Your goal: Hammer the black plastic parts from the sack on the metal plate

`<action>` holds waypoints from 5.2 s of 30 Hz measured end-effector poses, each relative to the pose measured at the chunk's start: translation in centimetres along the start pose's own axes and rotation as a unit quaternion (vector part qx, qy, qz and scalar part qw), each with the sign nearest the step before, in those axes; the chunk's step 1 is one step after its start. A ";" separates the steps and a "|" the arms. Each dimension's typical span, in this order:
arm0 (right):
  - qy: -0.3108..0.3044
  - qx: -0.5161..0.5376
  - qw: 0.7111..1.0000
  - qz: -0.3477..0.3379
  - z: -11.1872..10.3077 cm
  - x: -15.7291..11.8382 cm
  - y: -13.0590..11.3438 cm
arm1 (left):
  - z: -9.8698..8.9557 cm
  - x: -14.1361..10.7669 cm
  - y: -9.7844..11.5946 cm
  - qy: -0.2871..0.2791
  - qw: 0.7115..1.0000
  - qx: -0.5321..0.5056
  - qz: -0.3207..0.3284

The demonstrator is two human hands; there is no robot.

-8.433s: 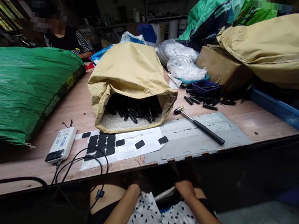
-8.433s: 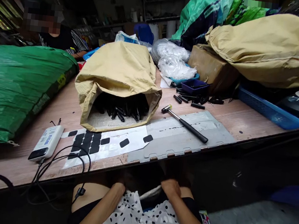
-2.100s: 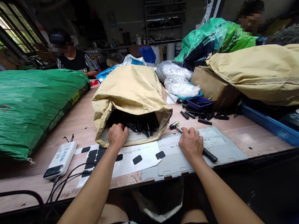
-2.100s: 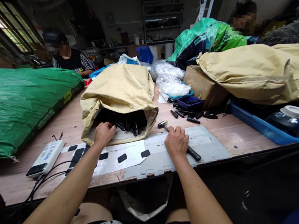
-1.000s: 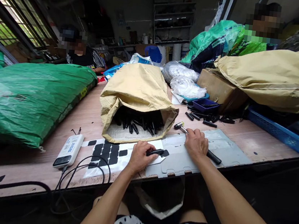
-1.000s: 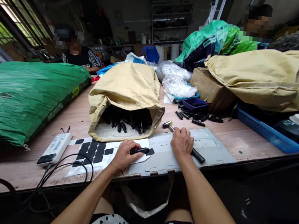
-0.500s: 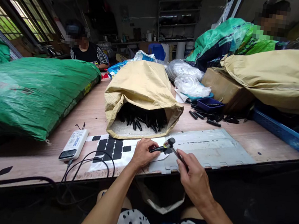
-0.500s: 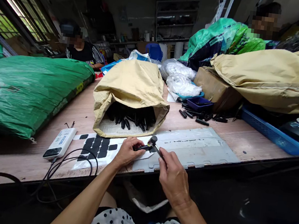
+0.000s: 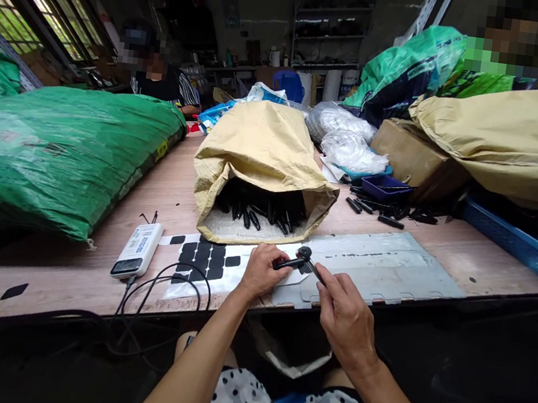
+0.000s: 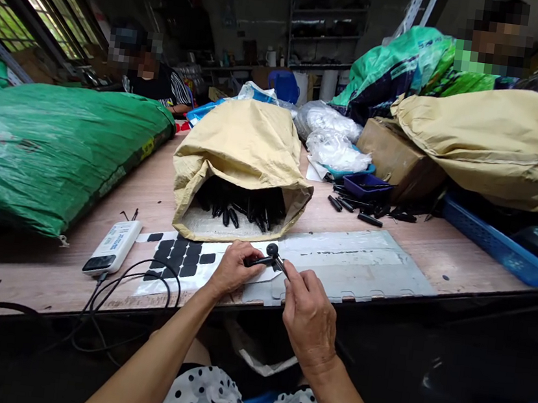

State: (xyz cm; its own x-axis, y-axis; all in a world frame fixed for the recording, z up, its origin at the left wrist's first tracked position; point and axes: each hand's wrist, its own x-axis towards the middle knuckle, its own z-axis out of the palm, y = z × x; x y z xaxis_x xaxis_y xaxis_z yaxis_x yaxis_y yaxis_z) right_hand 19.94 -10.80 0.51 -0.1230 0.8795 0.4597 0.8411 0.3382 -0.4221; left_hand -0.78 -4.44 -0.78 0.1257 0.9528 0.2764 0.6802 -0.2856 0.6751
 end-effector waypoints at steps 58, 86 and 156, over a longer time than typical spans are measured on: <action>-0.015 -0.212 0.969 0.125 3.5 11.0 8.9 | 4.5 -9.1 4.4 -0.318 0.894 -0.112 -0.295; -0.017 -0.230 0.964 0.129 3.7 11.3 8.9 | -6.2 4.6 -0.9 0.189 0.957 0.115 -0.186; -0.012 -0.206 0.971 0.121 4.0 11.5 10.5 | -0.8 0.2 0.6 -0.074 0.997 0.007 -0.038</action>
State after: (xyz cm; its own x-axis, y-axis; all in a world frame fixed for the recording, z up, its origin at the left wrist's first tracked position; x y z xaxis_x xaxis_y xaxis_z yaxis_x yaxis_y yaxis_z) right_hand 25.23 4.25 -1.76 0.0956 0.9258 0.3657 0.9857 -0.0368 -0.1647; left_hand -0.91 -4.46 0.21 0.1784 0.9766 0.1204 0.7017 -0.2121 0.6801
